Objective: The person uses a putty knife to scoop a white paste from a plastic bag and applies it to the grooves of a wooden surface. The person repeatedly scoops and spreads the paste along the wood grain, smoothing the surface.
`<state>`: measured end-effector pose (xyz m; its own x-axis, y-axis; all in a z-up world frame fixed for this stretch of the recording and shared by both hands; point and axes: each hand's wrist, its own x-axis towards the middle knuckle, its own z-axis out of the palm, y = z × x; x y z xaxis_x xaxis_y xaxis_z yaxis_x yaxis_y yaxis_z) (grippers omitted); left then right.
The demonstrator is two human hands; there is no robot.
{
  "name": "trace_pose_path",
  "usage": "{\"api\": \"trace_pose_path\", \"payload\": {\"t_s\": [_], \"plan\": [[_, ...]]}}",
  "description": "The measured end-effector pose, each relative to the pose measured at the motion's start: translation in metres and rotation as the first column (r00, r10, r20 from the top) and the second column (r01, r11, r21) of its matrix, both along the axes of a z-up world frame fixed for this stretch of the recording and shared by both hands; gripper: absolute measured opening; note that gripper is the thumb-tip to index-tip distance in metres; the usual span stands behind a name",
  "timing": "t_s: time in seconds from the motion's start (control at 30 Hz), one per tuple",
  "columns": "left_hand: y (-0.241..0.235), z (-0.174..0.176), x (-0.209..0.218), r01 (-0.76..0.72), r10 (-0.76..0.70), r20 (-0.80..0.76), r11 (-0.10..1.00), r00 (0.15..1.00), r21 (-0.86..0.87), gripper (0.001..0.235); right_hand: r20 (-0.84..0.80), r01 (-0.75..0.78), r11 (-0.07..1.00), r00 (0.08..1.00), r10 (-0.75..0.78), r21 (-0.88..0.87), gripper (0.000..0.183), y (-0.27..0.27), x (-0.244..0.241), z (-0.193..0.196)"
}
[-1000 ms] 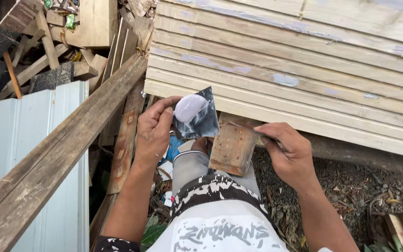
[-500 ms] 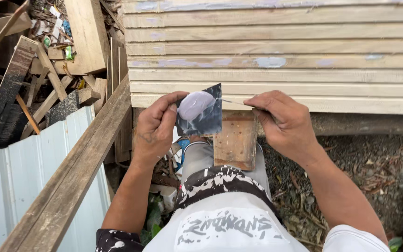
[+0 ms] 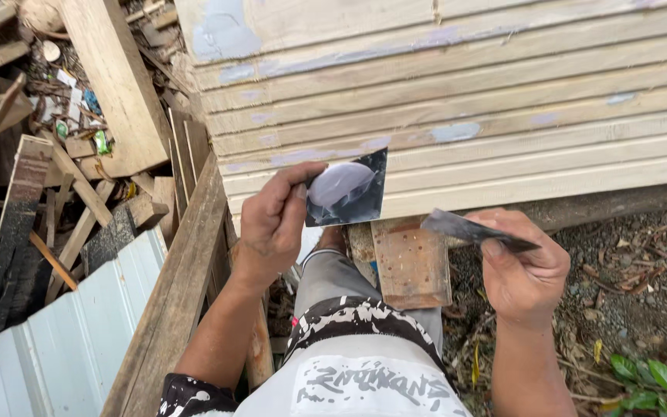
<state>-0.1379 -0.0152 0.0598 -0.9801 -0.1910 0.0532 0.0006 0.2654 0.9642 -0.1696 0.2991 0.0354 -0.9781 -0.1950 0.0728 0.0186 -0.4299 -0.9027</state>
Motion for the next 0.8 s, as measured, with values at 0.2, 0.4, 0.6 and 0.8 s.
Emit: {"api": "trace_pose_path", "payload": {"t_s": [0.2,0.4,0.6,0.8], "plan": [[-0.018,0.025,-0.017,0.080,-0.207,-0.222,0.877,0.953,-0.473,0.042,0.097,0.066,0.990,0.994,-0.054,-0.125,0.022,0.003,-0.016,0.006],[-0.029,0.044,-0.031,-0.007,-0.494,-0.410,0.633,0.767,-0.774,0.034,0.022,0.039,0.961,0.999,-0.047,0.275,0.021,-0.005,-0.031,0.042],[-0.042,0.070,-0.038,-0.002,-0.689,-0.306,0.404,0.657,-0.915,0.027,0.084,-0.235,0.726,0.967,0.239,0.646,0.028,-0.018,-0.093,0.104],[-0.053,0.084,-0.048,-0.040,-0.784,-0.255,0.282,0.566,-0.958,0.022,0.331,-0.467,0.757,0.879,0.342,0.457,0.032,-0.047,-0.132,0.104]]}}
